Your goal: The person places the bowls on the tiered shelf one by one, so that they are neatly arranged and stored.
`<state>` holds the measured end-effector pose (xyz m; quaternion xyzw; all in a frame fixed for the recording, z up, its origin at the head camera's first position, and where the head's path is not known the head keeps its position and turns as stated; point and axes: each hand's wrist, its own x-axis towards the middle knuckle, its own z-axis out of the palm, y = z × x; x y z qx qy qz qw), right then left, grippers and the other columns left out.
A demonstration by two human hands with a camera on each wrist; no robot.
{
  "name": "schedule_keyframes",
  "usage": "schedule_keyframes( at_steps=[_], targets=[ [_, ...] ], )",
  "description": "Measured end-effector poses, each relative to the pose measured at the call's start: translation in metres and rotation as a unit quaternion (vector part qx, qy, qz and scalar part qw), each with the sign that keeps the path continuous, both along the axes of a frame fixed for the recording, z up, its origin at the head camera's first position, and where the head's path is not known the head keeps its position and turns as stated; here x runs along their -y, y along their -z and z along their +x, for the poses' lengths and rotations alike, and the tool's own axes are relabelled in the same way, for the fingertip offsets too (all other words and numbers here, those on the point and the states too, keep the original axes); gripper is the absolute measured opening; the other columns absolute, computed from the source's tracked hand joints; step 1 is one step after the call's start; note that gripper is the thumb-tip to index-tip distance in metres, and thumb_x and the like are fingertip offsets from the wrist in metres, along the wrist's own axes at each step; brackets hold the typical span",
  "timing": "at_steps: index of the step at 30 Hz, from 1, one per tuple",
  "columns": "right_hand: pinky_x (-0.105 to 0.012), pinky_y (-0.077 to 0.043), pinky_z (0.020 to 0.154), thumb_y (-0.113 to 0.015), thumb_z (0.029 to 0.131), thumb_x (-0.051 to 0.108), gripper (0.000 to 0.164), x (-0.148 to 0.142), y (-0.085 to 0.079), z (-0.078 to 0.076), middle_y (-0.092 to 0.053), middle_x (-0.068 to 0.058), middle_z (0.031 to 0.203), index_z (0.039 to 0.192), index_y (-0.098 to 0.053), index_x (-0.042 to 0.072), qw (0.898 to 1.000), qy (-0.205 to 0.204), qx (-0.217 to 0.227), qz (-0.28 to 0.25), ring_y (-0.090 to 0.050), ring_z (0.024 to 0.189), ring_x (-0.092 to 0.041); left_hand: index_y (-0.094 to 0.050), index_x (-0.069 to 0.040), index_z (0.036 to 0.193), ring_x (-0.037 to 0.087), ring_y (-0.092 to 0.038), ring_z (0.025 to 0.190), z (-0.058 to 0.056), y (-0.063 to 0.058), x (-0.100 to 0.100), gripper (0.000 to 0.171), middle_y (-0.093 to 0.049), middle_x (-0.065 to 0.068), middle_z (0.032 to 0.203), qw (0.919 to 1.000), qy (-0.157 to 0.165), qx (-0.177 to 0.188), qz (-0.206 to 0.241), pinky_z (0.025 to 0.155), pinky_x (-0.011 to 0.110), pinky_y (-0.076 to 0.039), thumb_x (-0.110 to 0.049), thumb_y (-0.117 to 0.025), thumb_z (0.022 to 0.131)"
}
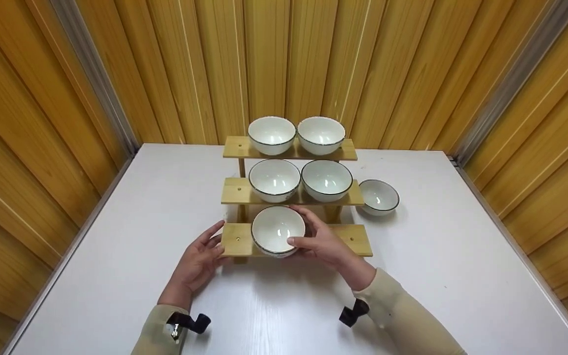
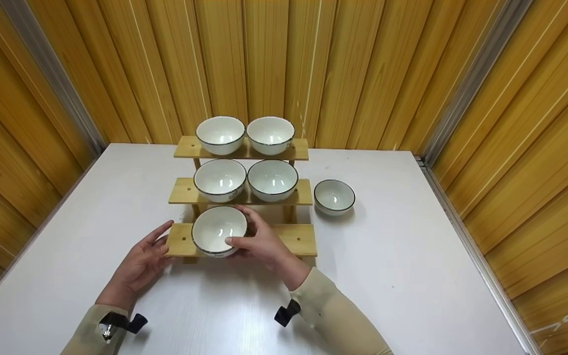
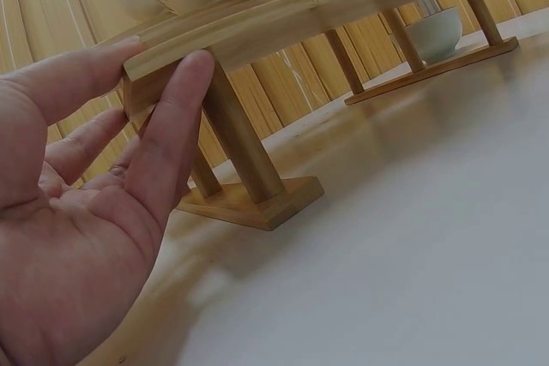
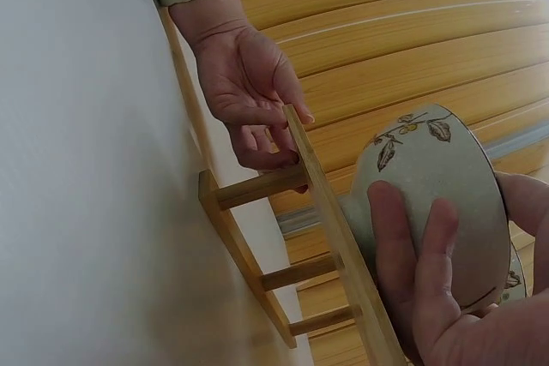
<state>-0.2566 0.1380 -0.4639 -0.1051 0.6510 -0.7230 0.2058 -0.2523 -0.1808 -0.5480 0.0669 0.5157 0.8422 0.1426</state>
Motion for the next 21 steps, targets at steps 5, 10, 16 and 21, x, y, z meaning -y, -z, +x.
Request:
schedule_keyframes(
  at_steps=[5, 10, 16, 21],
  targets=[
    [-0.057, -0.06, 0.089, -0.072, 0.09, 0.001, 0.088, -0.001, -0.001, -0.001, -0.028, -0.025, 0.162, 0.162, -0.024, 0.017, 1.0, -0.014, -0.003, 0.019, -0.055, 0.124, -0.036, -0.023, -0.009, 0.164, 0.016, -0.066, 0.114, 0.0, -0.001, 0.001, 0.075, -0.056, 0.003, 0.137, 0.9995, -0.005, -0.001, -0.031, 0.096, 0.038, -0.057, 0.003, -0.057, 0.099],
    [-0.054, -0.061, 0.087, -0.074, 0.092, 0.006, 0.092, -0.003, -0.003, 0.001, -0.027, -0.028, 0.162, 0.164, -0.021, 0.021, 0.999, -0.027, 0.001, 0.022, -0.065, 0.108, -0.03, -0.023, -0.01, 0.164, 0.016, -0.066, 0.113, 0.0, -0.001, 0.002, 0.075, -0.056, 0.003, 0.137, 0.9995, -0.004, 0.004, -0.032, 0.097, 0.039, -0.056, 0.004, -0.057, 0.098],
    [-0.041, -0.063, 0.08, -0.08, 0.09, 0.018, 0.099, -0.01, -0.002, 0.004, -0.023, -0.026, 0.166, 0.166, -0.016, 0.022, 0.999, -0.036, -0.012, 0.03, -0.066, 0.109, -0.027, -0.023, -0.01, 0.164, 0.016, -0.067, 0.112, 0.0, -0.002, 0.001, 0.075, -0.058, 0.002, 0.136, 0.9996, -0.005, 0.006, -0.027, 0.096, 0.038, -0.056, 0.004, -0.057, 0.098],
    [-0.021, -0.054, 0.065, -0.082, 0.088, 0.02, 0.105, -0.022, 0.0, 0.007, -0.022, -0.023, 0.168, 0.167, -0.012, 0.02, 0.998, -0.056, -0.017, 0.009, -0.061, 0.099, -0.016, -0.024, -0.01, 0.164, 0.016, -0.067, 0.113, 0.001, -0.002, 0.001, 0.075, -0.058, 0.002, 0.136, 0.9996, -0.006, 0.005, -0.029, 0.093, 0.034, -0.057, 0.003, -0.058, 0.098]
  ],
)
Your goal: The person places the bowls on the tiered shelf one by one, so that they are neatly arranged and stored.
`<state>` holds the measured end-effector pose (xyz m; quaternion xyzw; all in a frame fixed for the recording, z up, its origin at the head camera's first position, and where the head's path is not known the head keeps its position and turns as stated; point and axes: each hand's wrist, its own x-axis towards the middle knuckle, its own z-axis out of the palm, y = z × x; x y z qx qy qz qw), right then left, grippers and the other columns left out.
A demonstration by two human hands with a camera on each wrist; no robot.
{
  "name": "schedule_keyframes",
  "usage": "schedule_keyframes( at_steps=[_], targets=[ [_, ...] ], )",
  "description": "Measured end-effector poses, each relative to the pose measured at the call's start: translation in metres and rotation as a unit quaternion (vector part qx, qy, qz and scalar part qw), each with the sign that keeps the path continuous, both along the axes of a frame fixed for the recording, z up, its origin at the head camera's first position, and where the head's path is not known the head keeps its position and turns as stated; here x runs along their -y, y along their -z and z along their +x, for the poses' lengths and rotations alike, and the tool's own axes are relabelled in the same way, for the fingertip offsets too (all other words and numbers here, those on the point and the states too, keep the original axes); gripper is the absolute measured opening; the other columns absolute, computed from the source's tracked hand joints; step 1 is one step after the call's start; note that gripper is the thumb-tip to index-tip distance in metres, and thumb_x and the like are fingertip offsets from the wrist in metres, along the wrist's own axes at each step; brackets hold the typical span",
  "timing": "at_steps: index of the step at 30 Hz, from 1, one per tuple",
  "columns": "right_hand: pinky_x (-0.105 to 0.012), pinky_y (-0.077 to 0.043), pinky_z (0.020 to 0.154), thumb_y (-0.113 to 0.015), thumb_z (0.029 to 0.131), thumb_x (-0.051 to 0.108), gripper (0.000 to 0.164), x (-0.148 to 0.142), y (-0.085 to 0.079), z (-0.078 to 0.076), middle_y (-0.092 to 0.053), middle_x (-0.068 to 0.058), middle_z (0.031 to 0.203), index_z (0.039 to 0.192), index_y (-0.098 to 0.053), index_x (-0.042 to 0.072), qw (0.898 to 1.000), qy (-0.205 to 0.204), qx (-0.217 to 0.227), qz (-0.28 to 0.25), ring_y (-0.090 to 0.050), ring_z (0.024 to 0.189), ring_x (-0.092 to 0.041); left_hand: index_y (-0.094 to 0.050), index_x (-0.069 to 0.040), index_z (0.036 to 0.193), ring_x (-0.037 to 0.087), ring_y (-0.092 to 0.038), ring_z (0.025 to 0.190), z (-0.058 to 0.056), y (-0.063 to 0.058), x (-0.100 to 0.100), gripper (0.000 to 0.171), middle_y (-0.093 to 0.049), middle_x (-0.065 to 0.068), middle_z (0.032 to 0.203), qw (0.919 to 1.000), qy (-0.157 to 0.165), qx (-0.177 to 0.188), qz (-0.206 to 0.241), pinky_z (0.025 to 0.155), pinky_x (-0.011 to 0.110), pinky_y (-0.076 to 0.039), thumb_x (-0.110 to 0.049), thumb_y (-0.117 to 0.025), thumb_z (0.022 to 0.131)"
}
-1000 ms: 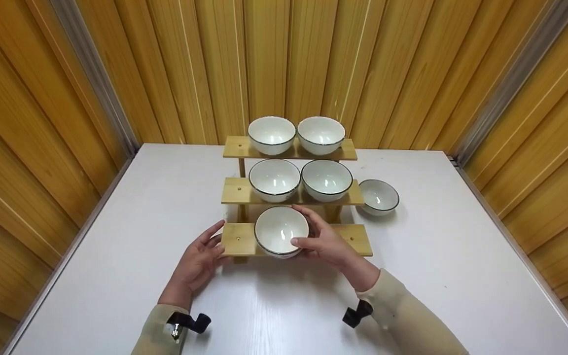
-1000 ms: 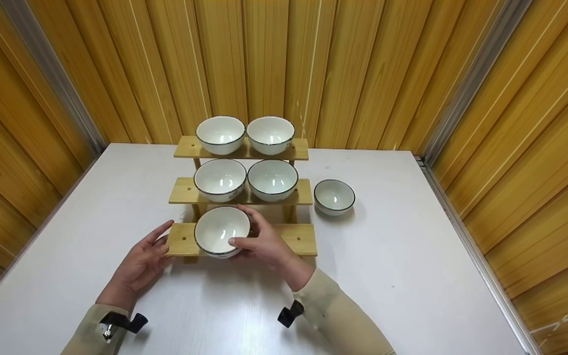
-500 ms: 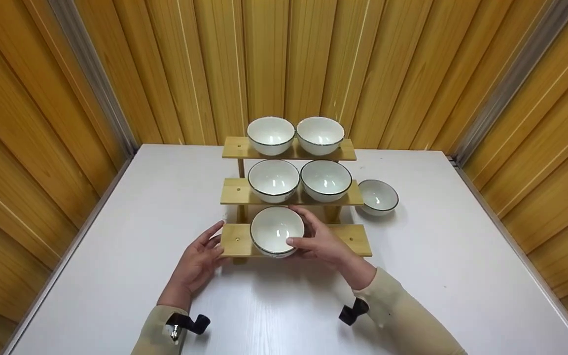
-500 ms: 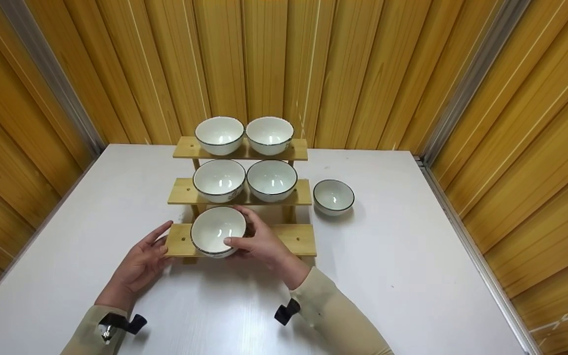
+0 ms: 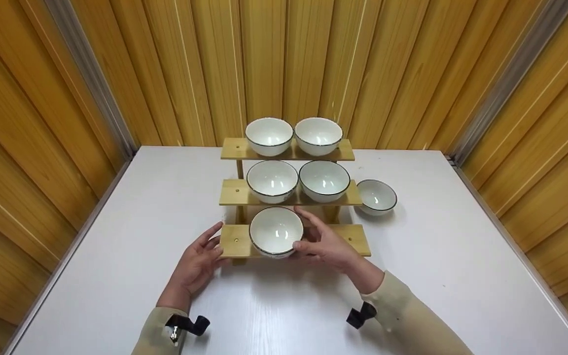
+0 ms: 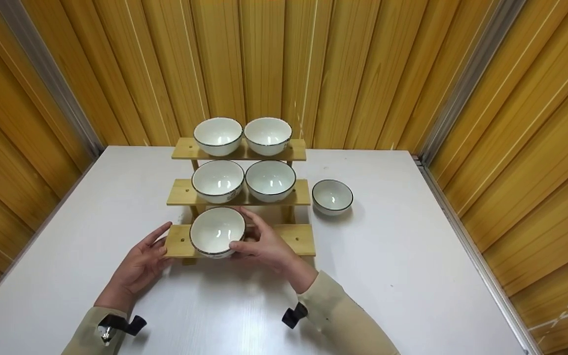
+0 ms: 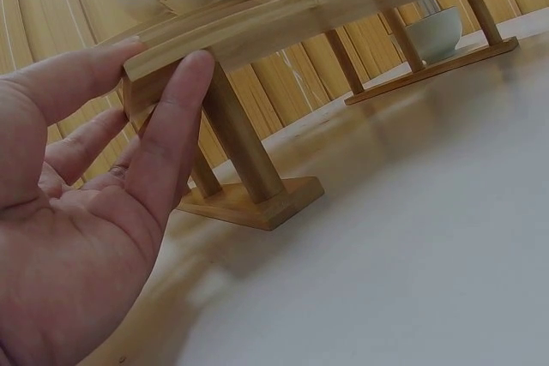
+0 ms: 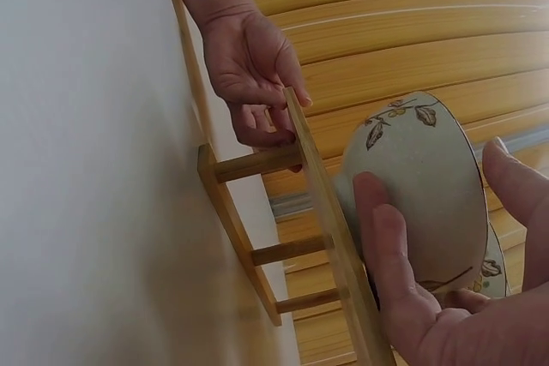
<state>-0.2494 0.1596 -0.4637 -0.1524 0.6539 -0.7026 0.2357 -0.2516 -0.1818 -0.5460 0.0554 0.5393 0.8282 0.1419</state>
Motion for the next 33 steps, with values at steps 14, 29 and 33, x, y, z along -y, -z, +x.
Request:
schedule_keyframes(
  at_steps=[14, 29, 33],
  targets=[
    [-0.044, -0.06, 0.089, -0.07, 0.096, 0.012, 0.075, -0.055, -0.006, 0.012, -0.048, -0.031, 0.149, 0.16, -0.03, 0.009, 0.995, 0.018, -0.028, 0.091, -0.075, 0.098, -0.023, -0.024, -0.01, 0.163, 0.017, -0.068, 0.112, 0.0, 0.0, 0.0, 0.074, -0.059, 0.002, 0.136, 0.9998, -0.002, 0.007, 0.019, 0.092, 0.034, -0.058, 0.005, -0.057, 0.098],
    [-0.037, -0.06, 0.088, -0.064, 0.101, 0.015, 0.069, -0.129, -0.02, 0.012, -0.048, -0.028, 0.15, 0.16, -0.029, 0.009, 0.98, 0.119, -0.059, 0.145, -0.075, 0.1, -0.018, -0.025, -0.01, 0.163, 0.019, -0.067, 0.112, 0.0, 0.001, 0.0, 0.073, -0.059, 0.002, 0.136, 0.9998, -0.004, 0.011, 0.019, 0.093, 0.035, -0.057, 0.006, -0.055, 0.099],
    [-0.039, -0.058, 0.092, -0.064, 0.102, 0.021, 0.07, -0.145, -0.021, 0.012, -0.053, -0.021, 0.148, 0.161, -0.027, 0.011, 0.974, 0.147, -0.059, 0.16, -0.074, 0.104, -0.016, -0.023, -0.01, 0.164, 0.018, -0.066, 0.111, 0.0, 0.002, 0.0, 0.073, -0.058, 0.003, 0.136, 0.9997, 0.003, 0.008, 0.024, 0.092, 0.035, -0.057, 0.006, -0.053, 0.1]
  ],
)
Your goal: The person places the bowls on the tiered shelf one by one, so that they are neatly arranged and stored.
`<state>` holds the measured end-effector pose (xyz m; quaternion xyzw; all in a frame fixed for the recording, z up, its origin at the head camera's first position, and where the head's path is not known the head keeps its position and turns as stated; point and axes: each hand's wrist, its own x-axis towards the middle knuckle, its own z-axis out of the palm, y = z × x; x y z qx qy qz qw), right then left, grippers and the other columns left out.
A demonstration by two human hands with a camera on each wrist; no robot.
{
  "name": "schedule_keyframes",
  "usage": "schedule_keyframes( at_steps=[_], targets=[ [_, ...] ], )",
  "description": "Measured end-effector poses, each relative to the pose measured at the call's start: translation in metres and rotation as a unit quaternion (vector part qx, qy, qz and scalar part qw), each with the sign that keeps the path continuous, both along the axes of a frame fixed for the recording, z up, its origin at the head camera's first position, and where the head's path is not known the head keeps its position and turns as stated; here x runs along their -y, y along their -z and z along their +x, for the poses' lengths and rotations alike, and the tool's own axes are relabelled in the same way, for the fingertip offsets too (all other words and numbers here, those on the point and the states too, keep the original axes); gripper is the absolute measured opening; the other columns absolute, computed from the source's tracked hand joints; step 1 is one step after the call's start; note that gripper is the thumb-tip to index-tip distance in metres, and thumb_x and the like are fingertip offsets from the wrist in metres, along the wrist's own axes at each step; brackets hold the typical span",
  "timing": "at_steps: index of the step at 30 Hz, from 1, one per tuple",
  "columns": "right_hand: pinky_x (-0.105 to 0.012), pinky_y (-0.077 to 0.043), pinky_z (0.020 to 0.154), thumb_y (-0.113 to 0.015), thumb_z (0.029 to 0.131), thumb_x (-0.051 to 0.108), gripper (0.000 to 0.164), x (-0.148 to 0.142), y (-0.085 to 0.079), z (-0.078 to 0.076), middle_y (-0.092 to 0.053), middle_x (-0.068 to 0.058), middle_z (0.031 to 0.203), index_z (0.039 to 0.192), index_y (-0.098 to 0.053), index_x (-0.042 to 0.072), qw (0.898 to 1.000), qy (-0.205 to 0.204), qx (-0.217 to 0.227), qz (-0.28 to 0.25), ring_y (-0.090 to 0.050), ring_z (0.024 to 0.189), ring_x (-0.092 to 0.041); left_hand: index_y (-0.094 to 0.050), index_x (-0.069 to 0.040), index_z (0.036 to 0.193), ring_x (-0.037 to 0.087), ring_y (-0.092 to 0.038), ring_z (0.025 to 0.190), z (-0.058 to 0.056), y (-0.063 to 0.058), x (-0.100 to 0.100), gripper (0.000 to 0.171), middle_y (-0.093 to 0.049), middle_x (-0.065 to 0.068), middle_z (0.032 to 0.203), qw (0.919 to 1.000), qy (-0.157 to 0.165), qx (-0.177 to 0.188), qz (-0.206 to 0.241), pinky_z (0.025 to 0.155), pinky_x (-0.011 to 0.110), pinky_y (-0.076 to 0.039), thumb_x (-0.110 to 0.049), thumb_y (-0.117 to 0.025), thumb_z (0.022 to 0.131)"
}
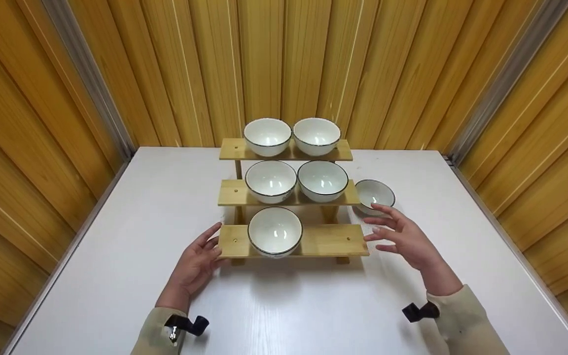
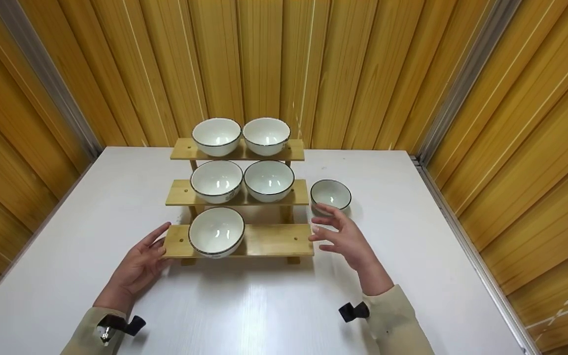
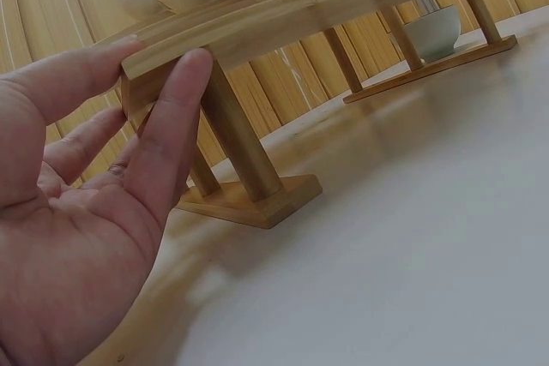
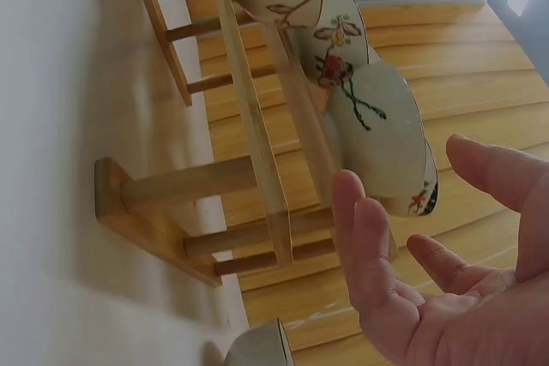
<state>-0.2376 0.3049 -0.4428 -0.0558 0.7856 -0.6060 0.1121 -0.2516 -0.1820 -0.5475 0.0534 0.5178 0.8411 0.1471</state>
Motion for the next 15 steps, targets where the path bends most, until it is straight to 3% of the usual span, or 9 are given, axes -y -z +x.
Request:
schedule_keyframes(
  at_steps=[5, 10, 15],
  targets=[
    [-0.04, -0.058, 0.094, -0.062, 0.104, 0.022, 0.07, -0.018, 0.005, -0.007, -0.055, -0.013, 0.144, 0.162, -0.024, 0.013, 0.999, 0.041, 0.008, 0.004, -0.074, 0.104, -0.012, -0.022, -0.01, 0.164, 0.018, -0.066, 0.112, 0.0, 0.001, 0.0, 0.073, -0.057, 0.003, 0.137, 1.0, 0.003, -0.003, 0.001, 0.092, 0.034, -0.057, 0.006, -0.054, 0.1],
    [-0.032, -0.06, 0.089, -0.062, 0.103, 0.031, 0.078, -0.029, 0.016, -0.02, -0.042, -0.026, 0.154, 0.164, -0.017, 0.012, 0.996, 0.091, 0.019, 0.019, -0.073, 0.102, -0.008, -0.021, -0.009, 0.164, 0.018, -0.066, 0.113, 0.0, 0.0, 0.0, 0.075, -0.057, 0.003, 0.138, 1.0, 0.003, -0.005, -0.004, 0.09, 0.033, -0.058, 0.006, -0.055, 0.099],
    [-0.032, -0.06, 0.088, -0.06, 0.105, 0.031, 0.08, -0.035, 0.027, -0.036, -0.034, -0.028, 0.159, 0.166, -0.011, 0.015, 0.99, 0.136, 0.03, 0.014, -0.073, 0.102, -0.007, -0.022, -0.009, 0.164, 0.018, -0.066, 0.113, 0.0, 0.0, 0.0, 0.075, -0.057, 0.003, 0.138, 0.9999, 0.002, -0.008, -0.007, 0.089, 0.033, -0.059, 0.005, -0.056, 0.098]
  ],
)
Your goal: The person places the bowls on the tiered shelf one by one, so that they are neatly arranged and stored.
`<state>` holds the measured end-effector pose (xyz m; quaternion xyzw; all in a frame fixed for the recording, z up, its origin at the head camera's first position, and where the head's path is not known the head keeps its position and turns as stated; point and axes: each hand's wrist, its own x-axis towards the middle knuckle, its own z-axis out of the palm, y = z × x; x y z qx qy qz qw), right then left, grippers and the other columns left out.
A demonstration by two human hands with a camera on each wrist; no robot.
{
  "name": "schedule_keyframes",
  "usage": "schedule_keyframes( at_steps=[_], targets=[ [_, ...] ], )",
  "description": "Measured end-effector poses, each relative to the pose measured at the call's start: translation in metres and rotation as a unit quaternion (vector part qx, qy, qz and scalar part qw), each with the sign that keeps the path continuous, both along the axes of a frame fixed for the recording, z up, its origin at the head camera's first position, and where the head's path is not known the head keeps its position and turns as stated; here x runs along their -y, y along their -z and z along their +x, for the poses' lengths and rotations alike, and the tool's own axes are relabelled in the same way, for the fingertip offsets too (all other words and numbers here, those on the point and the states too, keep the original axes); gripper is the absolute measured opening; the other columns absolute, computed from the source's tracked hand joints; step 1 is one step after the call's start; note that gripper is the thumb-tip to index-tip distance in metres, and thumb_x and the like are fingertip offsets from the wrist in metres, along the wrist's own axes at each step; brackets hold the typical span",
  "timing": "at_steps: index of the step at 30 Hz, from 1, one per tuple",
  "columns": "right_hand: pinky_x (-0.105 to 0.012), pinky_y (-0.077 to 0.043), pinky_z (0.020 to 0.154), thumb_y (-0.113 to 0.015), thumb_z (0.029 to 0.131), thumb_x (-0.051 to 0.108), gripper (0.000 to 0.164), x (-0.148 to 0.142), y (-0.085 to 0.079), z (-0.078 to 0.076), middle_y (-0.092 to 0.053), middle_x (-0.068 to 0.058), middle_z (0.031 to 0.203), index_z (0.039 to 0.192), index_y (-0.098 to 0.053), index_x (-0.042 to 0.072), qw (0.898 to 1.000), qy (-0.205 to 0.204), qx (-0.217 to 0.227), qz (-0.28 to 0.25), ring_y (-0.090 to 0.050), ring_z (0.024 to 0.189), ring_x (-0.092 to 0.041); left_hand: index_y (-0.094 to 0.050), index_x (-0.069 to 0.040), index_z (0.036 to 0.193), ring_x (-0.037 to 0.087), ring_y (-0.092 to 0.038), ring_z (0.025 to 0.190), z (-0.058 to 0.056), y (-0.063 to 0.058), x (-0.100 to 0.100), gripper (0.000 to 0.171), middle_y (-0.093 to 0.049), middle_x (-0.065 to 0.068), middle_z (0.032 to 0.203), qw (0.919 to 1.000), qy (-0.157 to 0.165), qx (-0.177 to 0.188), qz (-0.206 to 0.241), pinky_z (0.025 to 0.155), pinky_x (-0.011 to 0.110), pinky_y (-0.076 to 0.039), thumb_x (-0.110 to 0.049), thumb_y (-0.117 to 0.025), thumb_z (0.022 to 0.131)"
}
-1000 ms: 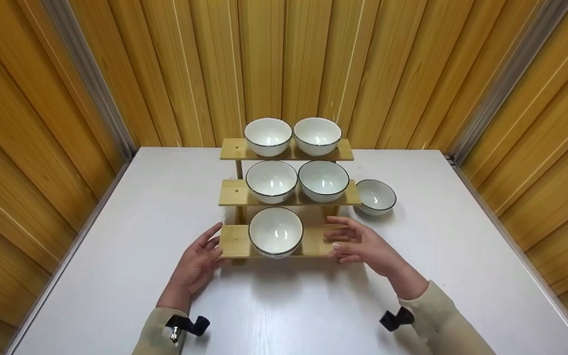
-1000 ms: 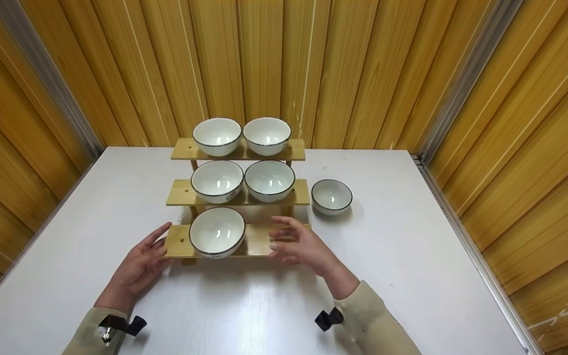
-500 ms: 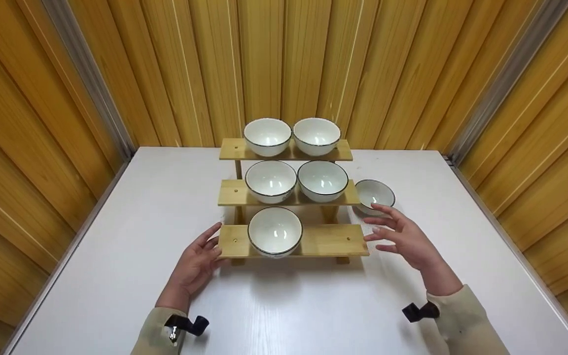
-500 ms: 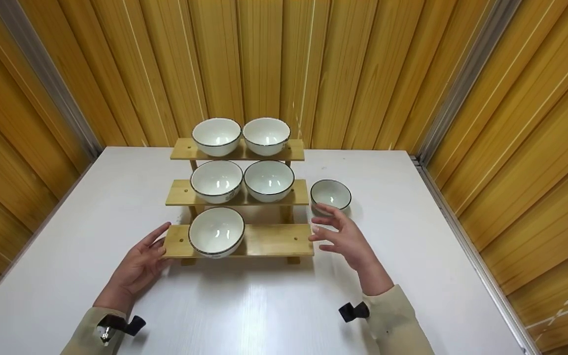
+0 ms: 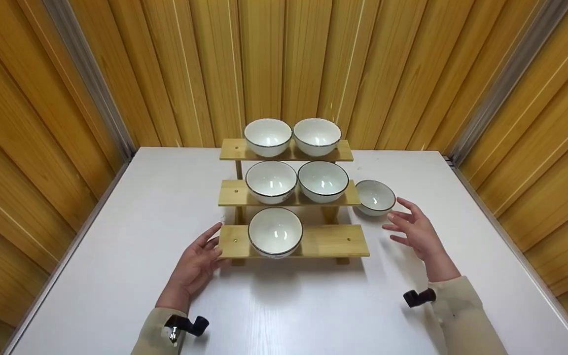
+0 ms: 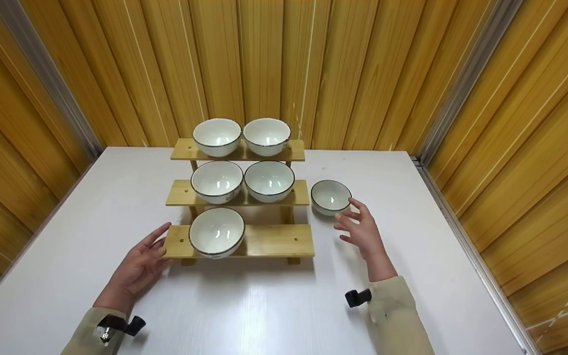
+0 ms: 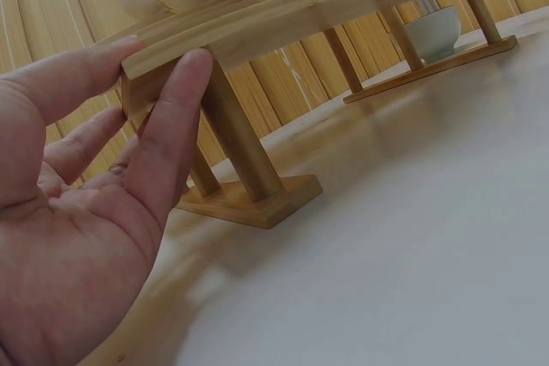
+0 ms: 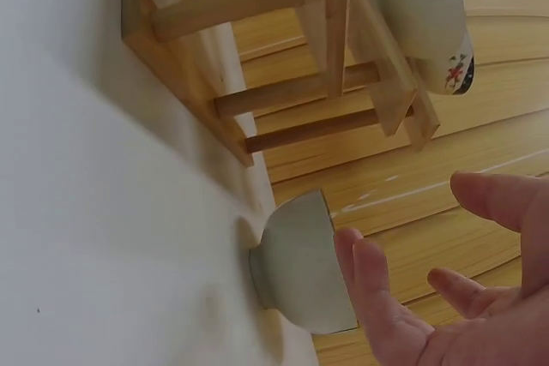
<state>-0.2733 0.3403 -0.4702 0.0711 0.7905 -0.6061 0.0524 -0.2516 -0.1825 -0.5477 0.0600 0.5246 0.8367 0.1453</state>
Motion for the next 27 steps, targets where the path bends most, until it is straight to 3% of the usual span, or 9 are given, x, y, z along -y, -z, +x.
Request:
schedule_keyframes(
  at_steps=[5, 10, 15, 22, 27],
  targets=[
    [-0.038, -0.06, 0.093, -0.057, 0.106, 0.029, 0.083, -0.003, 0.012, -0.016, -0.023, -0.03, 0.164, 0.167, -0.003, 0.019, 0.999, 0.03, 0.014, -0.015, -0.072, 0.102, -0.009, -0.022, -0.008, 0.164, 0.017, -0.067, 0.112, 0.0, 0.002, 0.0, 0.074, -0.058, 0.002, 0.136, 1.0, 0.002, -0.007, -0.003, 0.09, 0.033, -0.059, 0.005, -0.056, 0.099],
    [-0.031, -0.061, 0.089, -0.058, 0.105, 0.03, 0.088, -0.005, 0.023, -0.031, -0.015, -0.03, 0.167, 0.167, 0.004, 0.024, 0.997, 0.054, 0.032, -0.044, -0.073, 0.099, -0.01, -0.022, -0.009, 0.164, 0.016, -0.067, 0.112, 0.0, 0.003, 0.0, 0.073, -0.058, 0.001, 0.136, 1.0, 0.001, -0.006, -0.007, 0.092, 0.032, -0.058, 0.004, -0.055, 0.1],
    [-0.03, -0.062, 0.083, -0.06, 0.104, 0.03, 0.091, -0.006, 0.032, -0.045, -0.015, -0.026, 0.169, 0.166, 0.006, 0.028, 0.993, 0.073, 0.049, -0.076, -0.073, 0.094, -0.012, -0.023, -0.01, 0.164, 0.017, -0.067, 0.112, 0.0, 0.002, -0.001, 0.073, -0.058, 0.002, 0.137, 0.9999, -0.002, -0.004, -0.01, 0.091, 0.032, -0.058, 0.003, -0.055, 0.1],
    [-0.033, -0.061, 0.084, -0.061, 0.104, 0.032, 0.094, -0.004, 0.042, -0.06, -0.011, -0.022, 0.171, 0.165, 0.01, 0.036, 0.989, 0.072, 0.064, -0.11, -0.073, 0.101, -0.017, -0.022, -0.009, 0.164, 0.017, -0.067, 0.112, 0.0, 0.001, -0.001, 0.074, -0.058, 0.002, 0.136, 1.0, -0.003, -0.001, -0.004, 0.091, 0.032, -0.058, 0.005, -0.054, 0.099],
    [-0.031, -0.062, 0.079, -0.061, 0.104, 0.029, 0.096, 0.0, 0.046, -0.065, -0.01, -0.018, 0.173, 0.163, 0.013, 0.039, 0.985, 0.068, 0.058, -0.145, -0.075, 0.098, -0.015, -0.021, -0.008, 0.164, 0.017, -0.066, 0.111, 0.0, -0.001, -0.002, 0.074, -0.059, 0.003, 0.134, 0.9999, -0.003, 0.002, 0.01, 0.091, 0.032, -0.058, 0.007, -0.054, 0.099]
  ],
)
